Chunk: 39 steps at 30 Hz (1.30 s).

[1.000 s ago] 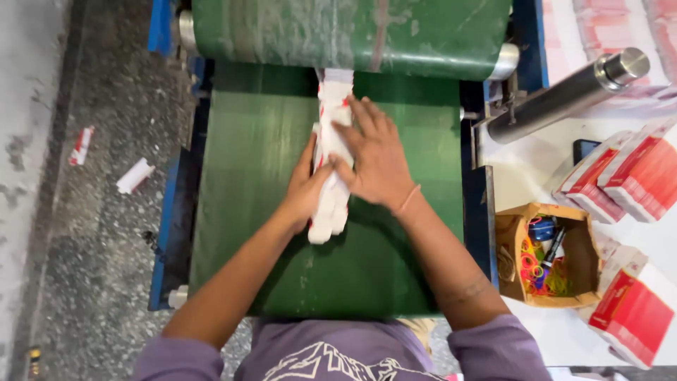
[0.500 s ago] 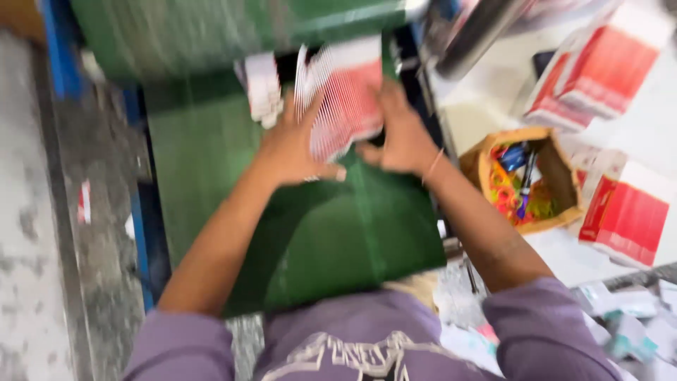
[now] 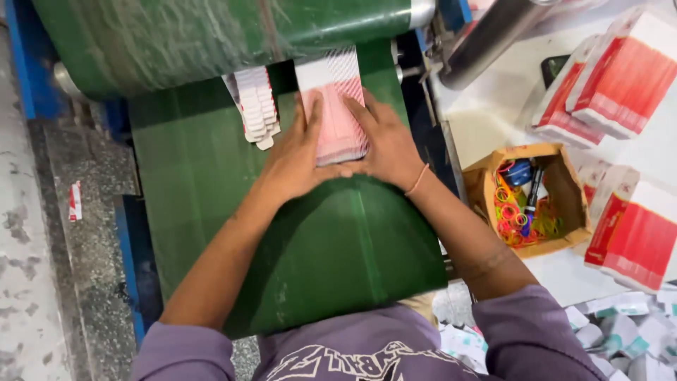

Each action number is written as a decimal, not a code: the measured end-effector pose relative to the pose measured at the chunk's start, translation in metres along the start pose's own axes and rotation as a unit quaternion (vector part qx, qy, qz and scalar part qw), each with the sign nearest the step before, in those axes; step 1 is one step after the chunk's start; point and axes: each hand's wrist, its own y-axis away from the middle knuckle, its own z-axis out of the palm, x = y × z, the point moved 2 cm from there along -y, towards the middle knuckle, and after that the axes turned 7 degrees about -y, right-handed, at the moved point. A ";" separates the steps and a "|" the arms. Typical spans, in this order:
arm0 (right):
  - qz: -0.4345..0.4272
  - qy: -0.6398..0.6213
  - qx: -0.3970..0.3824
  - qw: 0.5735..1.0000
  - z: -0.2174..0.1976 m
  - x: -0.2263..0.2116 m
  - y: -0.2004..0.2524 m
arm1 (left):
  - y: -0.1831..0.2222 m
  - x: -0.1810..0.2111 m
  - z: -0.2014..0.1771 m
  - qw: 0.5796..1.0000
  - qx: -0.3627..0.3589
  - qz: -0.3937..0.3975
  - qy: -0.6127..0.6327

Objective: The person stacks several cardboard boxes from a conveyor belt, aligns them, and secures each stack with a rubber band before placing the bundled items on a table.

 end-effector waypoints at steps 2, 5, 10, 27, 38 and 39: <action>-0.020 0.001 0.021 1.000 -0.004 -0.013 -0.004 | 0.002 0.003 0.004 0.995 0.054 0.079 0.038; 0.139 -0.020 -0.004 0.990 -0.013 -0.019 -0.026 | -0.007 -0.008 0.010 0.963 0.010 0.078 0.259; 0.310 0.100 -0.013 0.945 0.004 -0.023 -0.067 | -0.014 0.009 0.029 0.903 -0.043 -0.019 0.427; 0.069 0.006 -0.207 0.976 -0.055 -0.115 0.111 | 0.122 0.093 0.022 0.997 0.004 0.079 0.012; 0.240 -0.305 -0.119 0.914 -0.112 -0.107 0.236 | 0.083 0.138 0.013 0.957 0.041 0.066 0.279; 0.253 -0.384 -0.092 0.883 -0.116 -0.109 0.254 | 0.067 0.151 0.021 0.970 0.041 0.085 0.223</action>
